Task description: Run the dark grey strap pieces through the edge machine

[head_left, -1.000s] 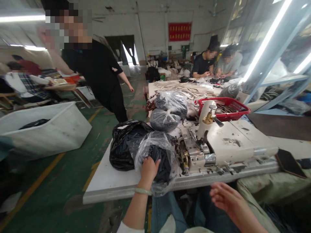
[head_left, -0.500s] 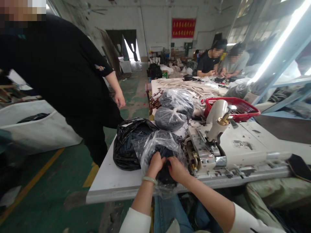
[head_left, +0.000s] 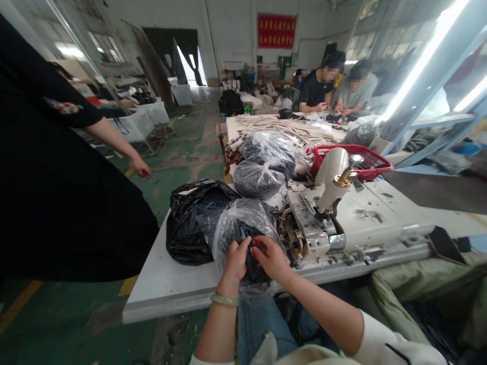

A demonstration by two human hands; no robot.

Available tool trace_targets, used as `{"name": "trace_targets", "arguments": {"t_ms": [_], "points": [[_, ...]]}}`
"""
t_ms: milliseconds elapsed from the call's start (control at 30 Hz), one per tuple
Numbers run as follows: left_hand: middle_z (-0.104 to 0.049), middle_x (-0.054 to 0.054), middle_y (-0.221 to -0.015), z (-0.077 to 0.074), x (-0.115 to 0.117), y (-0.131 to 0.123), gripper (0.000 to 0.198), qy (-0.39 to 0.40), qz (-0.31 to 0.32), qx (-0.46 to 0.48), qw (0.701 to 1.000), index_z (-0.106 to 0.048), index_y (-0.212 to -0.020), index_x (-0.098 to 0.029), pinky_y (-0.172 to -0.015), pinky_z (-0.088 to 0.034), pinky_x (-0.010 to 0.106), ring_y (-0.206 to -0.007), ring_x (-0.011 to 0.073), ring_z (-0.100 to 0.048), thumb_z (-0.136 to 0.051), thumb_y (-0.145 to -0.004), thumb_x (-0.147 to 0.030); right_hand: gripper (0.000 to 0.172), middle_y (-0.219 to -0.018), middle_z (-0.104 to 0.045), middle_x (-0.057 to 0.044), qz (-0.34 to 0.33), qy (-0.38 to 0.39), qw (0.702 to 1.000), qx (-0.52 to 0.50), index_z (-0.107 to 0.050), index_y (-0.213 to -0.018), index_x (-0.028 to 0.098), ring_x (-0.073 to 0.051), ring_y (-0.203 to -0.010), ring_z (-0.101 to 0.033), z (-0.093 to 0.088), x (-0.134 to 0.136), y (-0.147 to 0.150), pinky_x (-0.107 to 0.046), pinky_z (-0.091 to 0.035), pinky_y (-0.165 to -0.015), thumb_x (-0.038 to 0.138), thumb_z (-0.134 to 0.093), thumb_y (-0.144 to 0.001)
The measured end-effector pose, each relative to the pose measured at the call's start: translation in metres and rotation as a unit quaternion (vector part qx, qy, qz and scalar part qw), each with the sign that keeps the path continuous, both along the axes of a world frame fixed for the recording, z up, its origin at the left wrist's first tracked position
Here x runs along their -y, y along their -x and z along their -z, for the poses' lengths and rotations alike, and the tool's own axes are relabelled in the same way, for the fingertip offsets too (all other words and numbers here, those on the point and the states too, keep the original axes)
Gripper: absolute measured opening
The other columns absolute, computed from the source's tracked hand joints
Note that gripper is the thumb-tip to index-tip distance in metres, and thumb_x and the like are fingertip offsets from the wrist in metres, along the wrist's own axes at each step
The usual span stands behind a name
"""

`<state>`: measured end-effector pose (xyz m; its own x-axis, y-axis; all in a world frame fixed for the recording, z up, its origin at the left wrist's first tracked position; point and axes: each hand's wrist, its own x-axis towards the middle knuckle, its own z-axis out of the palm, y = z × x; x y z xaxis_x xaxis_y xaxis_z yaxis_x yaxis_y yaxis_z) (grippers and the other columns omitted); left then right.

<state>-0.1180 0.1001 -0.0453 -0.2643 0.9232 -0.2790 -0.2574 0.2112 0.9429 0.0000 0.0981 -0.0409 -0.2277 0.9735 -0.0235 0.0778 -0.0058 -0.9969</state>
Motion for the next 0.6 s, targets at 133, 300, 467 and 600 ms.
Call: {"name": "trace_targets", "arguments": {"t_ms": [133,300,467,600], "points": [[-0.060,-0.003,-0.064,0.003,-0.001,-0.015,0.037,0.030,-0.042,0.063,0.997,-0.055,-0.085,-0.019,-0.053,-0.045,0.025,-0.054,0.0125,-0.058,-0.071,-0.064,-0.046,0.030,-0.087,-0.067,-0.006,0.016,0.043,0.999,0.001,-0.064,-0.105,0.021,-0.017,-0.061,-0.061,0.002,0.002,-0.001,-0.025,-0.047,-0.042,0.035,-0.062,-0.078],[-0.047,-0.010,-0.049,0.000,0.007,-0.018,0.039,0.044,0.005,0.107,0.993,-0.057,-0.086,-0.018,-0.043,-0.036,0.021,-0.040,0.0074,-0.044,-0.074,-0.063,-0.044,0.023,-0.065,-0.066,-0.003,0.010,0.063,0.998,-0.008,-0.068,-0.090,0.019,-0.017,-0.053,-0.062,-0.005,-0.009,-0.006,-0.025,-0.045,-0.044,0.039,-0.062,-0.080],[-0.050,-0.009,-0.051,-0.005,0.016,-0.016,0.044,0.050,0.030,0.114,0.992,-0.058,-0.092,-0.017,-0.040,-0.033,0.019,-0.039,0.0064,-0.043,-0.075,-0.064,-0.046,0.024,-0.064,-0.064,-0.002,-0.014,0.107,0.994,-0.022,-0.065,-0.090,0.019,-0.018,-0.048,-0.063,-0.008,-0.011,-0.003,-0.026,-0.046,-0.043,0.041,-0.062,-0.078],[-0.049,-0.009,-0.049,-0.003,0.015,-0.015,0.046,0.057,0.044,0.114,0.991,-0.058,-0.099,-0.017,-0.039,-0.032,0.017,-0.038,0.0064,-0.043,-0.073,-0.068,-0.048,0.023,-0.068,-0.059,0.002,-0.024,0.102,0.994,-0.030,-0.063,-0.096,0.020,-0.016,-0.047,-0.062,-0.005,-0.010,0.001,-0.025,-0.046,-0.042,0.030,-0.062,-0.074]]}}
